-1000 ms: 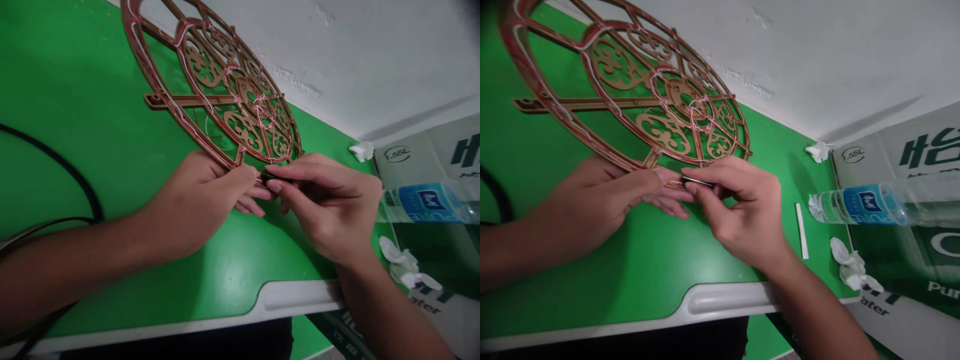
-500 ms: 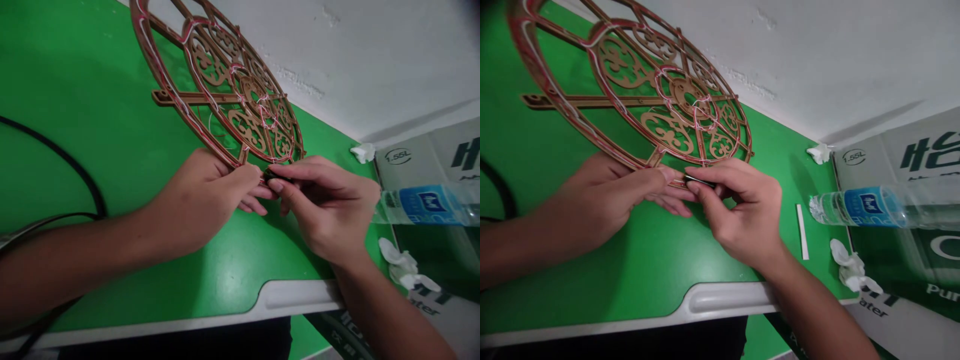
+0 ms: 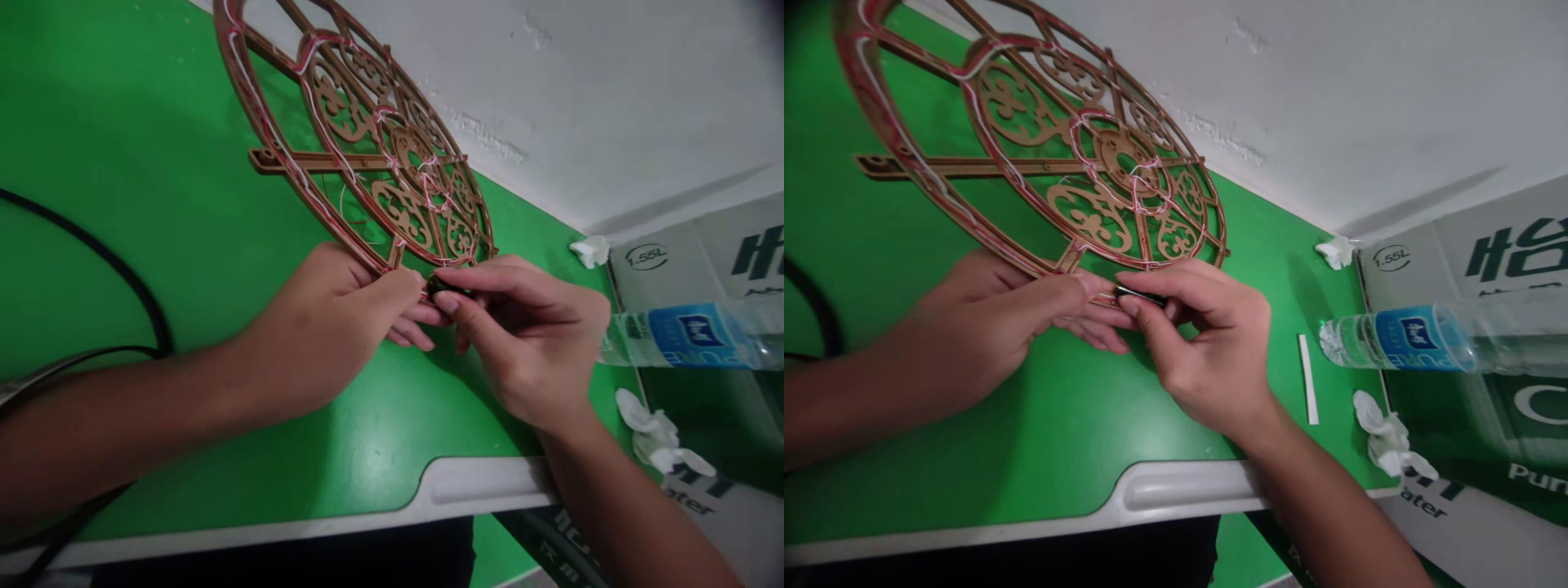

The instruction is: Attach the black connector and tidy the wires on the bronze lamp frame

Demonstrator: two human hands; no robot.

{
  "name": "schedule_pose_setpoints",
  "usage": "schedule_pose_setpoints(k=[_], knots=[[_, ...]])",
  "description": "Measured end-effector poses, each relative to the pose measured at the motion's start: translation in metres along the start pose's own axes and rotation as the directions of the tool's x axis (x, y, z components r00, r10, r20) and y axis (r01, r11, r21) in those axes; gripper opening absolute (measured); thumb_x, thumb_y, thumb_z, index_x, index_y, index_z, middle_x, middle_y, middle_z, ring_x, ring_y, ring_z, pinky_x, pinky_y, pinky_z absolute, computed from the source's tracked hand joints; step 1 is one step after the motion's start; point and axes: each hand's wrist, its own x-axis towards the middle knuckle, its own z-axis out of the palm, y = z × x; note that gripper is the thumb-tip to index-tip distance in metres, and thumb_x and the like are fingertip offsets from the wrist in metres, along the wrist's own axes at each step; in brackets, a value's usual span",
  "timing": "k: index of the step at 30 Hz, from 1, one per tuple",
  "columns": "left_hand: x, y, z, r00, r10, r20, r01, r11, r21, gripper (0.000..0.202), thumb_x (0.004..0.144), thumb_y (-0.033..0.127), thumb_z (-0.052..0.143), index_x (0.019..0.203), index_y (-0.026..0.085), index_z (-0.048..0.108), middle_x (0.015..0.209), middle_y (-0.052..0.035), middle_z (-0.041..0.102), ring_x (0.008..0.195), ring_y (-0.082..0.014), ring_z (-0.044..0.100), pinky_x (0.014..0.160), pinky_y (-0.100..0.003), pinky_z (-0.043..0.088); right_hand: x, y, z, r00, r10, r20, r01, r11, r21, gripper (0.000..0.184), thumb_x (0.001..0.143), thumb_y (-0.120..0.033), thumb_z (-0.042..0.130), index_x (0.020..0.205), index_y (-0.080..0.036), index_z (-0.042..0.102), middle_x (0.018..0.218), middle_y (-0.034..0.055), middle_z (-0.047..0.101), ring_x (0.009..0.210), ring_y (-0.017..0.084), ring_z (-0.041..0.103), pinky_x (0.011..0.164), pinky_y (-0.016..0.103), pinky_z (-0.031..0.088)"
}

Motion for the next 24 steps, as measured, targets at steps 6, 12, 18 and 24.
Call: schedule_pose_setpoints(k=[6, 12, 18, 24], knots=[[-0.0004, 0.0001, -0.0002, 1.0, 0.009, 0.004, -0.009, 1.0, 0.007, 0.021, 0.086, 0.022, 0.057, 0.074, 0.018, 0.074, 0.078, 0.0043, 0.079, 0.065, -0.0086, 0.074, 0.063, -0.013, 0.063, 0.0005, 0.0019, 0.0008, 0.999, -0.047, 0.01, 0.047, 0.999, -0.023, 0.02, 0.081, -0.004, 0.072, 0.093, -0.019, 0.078, 0.078, 0.0016, 0.071, 0.059, 0.01, 0.058, 0.047, 0.026, 0.044], [0.0005, -0.0005, -0.0007, 1.0, 0.002, 0.005, -0.002, 1.0, 0.015, 0.02, 0.086, 0.022, 0.059, 0.074, 0.018, 0.073, 0.072, 0.0062, 0.077, 0.061, -0.0071, 0.072, 0.063, -0.013, 0.062, 0.0009, 0.0032, -0.0001, 0.999, -0.04, 0.019, 0.04, 0.999, -0.008, 0.019, 0.081, -0.005, 0.073, 0.093, -0.018, 0.078, 0.078, 0.0018, 0.071, 0.058, 0.009, 0.057, 0.047, 0.025, 0.043], [-0.0004, 0.001, -0.0004, 1.0, 0.015, -0.002, -0.015, 1.0, 0.007, 0.022, 0.085, 0.019, 0.055, 0.07, 0.017, 0.072, 0.073, 0.0042, 0.078, 0.061, -0.008, 0.072, 0.061, -0.014, 0.062, 0.002, 0.0027, -0.0014, 0.999, -0.037, 0.019, 0.037, 0.999, -0.014, 0.02, 0.081, -0.007, 0.073, 0.093, -0.021, 0.079, 0.077, 0.0014, 0.07, 0.057, 0.009, 0.057, 0.044, 0.026, 0.041], [-0.0024, 0.0019, 0.0002, 1.0, 0.007, -0.004, -0.007, 1.0, -0.006, 0.021, 0.086, 0.021, 0.057, 0.071, 0.017, 0.072, 0.073, 0.0046, 0.078, 0.062, -0.0077, 0.073, 0.062, -0.012, 0.062, 0.0017, 0.0027, -0.0003, 0.999, -0.03, 0.017, 0.03, 1.0, -0.001, 0.023, 0.082, -0.008, 0.072, 0.093, -0.026, 0.08, 0.076, 0.002, 0.071, 0.055, 0.012, 0.057, 0.044, 0.029, 0.042]])
